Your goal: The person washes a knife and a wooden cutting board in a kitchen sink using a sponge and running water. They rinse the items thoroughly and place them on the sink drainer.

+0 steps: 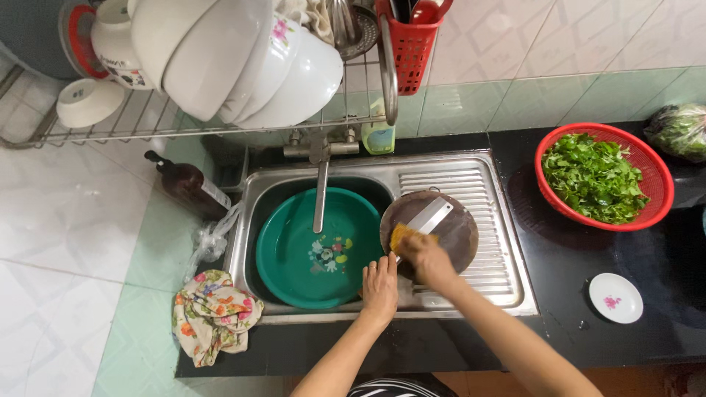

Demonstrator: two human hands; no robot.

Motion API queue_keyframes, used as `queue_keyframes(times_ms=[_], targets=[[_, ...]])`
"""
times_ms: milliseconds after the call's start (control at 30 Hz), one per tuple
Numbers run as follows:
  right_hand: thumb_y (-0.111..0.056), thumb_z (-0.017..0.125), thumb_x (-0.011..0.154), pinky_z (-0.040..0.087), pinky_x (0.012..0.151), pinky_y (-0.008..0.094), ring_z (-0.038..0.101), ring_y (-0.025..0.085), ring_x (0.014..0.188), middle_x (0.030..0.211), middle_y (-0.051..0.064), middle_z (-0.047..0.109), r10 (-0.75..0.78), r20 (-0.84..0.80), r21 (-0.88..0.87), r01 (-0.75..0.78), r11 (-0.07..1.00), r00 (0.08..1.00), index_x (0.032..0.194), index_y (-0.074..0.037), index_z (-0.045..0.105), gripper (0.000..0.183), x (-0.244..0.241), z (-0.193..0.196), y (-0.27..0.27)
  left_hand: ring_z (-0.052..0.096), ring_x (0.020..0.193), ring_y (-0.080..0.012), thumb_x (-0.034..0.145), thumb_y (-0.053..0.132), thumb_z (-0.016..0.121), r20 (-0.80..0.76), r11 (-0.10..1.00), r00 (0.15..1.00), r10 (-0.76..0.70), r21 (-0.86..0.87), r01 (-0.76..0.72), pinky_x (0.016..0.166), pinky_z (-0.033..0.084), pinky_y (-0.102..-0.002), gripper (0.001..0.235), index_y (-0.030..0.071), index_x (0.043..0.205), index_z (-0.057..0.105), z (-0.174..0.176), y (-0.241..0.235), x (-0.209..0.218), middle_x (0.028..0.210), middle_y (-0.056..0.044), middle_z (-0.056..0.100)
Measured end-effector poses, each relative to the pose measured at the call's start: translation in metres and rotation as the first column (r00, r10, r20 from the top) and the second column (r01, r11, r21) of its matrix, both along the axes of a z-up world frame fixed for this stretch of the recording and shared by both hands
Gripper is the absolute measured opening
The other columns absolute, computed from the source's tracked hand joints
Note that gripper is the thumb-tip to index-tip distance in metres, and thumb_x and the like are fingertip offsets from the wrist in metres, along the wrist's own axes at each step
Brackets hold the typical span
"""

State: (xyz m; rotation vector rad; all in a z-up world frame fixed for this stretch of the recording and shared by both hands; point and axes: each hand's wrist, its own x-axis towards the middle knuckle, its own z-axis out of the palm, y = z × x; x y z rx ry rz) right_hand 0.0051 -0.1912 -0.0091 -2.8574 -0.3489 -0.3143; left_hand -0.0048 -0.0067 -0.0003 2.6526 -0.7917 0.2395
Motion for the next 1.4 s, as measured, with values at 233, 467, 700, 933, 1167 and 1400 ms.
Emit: queue_keyframes(times_ms=[233,467,700,933,1167,1400], targets=[[-0.006,0.058,0.081,0.055,0.082,0.041,0.059,0.031,0.103,0.129,0.006,0.061,-0.089,0.156,-0.106,0.106,0.989,0.984,0.134,-0.011,0.067,0.054,0.023,-0.001,-0.038,0.057,0.103,-0.0349,0.085,0.001,0.059,0.018,1.0,1.0,0.005,-0.022,-0.005,0.092,0.045,-0.048,0.055,-0.004,0.14,0.053,0.0,0.002,0.0,0.114,-0.014,0.059],[-0.006,0.064,0.078,0.052,0.092,0.042,0.058,0.035,0.107,0.121,0.008,0.066,-0.422,-0.033,-0.138,0.414,0.9,0.906,0.121,-0.013,0.071,0.044,0.048,-0.013,-0.124,0.057,0.103,-0.0388,0.086,0.006,0.063,-0.115,0.986,0.993,-0.021,-0.165,0.002,0.089,0.046,-0.05,0.052,0.002,0.137,0.055,0.007,0.011,0.0,0.116,-0.018,0.058],[0.005,0.055,0.09,0.054,0.099,0.039,0.065,0.028,0.116,0.128,0.01,0.066,-0.407,0.122,0.628,0.247,0.738,0.905,0.134,-0.013,0.069,0.049,0.024,-0.011,-0.12,0.07,0.088,-0.0229,0.102,0.015,0.053,-0.813,0.624,0.415,-0.408,-0.58,-0.523,0.076,0.06,-0.034,0.043,0.006,0.143,0.059,-0.021,0.019,0.028,0.11,-0.011,0.07],[0.003,0.06,0.077,0.052,0.096,0.039,0.058,0.03,0.109,0.129,0.008,0.067,-0.115,0.187,0.049,0.108,0.993,0.976,0.13,-0.01,0.07,0.056,0.037,0.021,-0.052,0.072,0.088,-0.0189,0.105,0.019,0.052,-0.782,0.527,0.172,-0.599,-0.546,-0.651,0.072,0.06,-0.029,0.04,-0.001,0.14,0.053,-0.049,0.016,0.033,0.111,-0.015,0.071],[0.005,0.06,0.076,0.052,0.095,0.038,0.058,0.028,0.101,0.134,0.004,0.064,0.103,0.12,0.036,-0.108,0.994,0.987,0.124,-0.011,0.074,0.053,0.008,0.019,-0.019,0.071,0.081,-0.0167,0.1,0.009,0.059,-0.847,0.607,0.326,-0.419,-0.529,-0.593,0.065,0.059,-0.03,0.042,0.006,0.139,0.045,-0.054,0.007,0.029,0.105,-0.014,0.071],[0.003,0.061,0.074,0.052,0.088,0.04,0.056,0.027,0.093,0.142,0.002,0.061,0.117,0.097,-0.174,-0.099,0.98,0.988,0.124,-0.018,0.074,0.056,0.013,0.008,-0.043,0.07,0.079,-0.014,0.099,0.01,0.058,-0.863,0.646,0.356,-0.36,-0.505,-0.573,0.065,0.06,-0.028,0.037,0.012,0.134,0.045,-0.053,0.005,0.02,0.104,-0.01,0.073]])
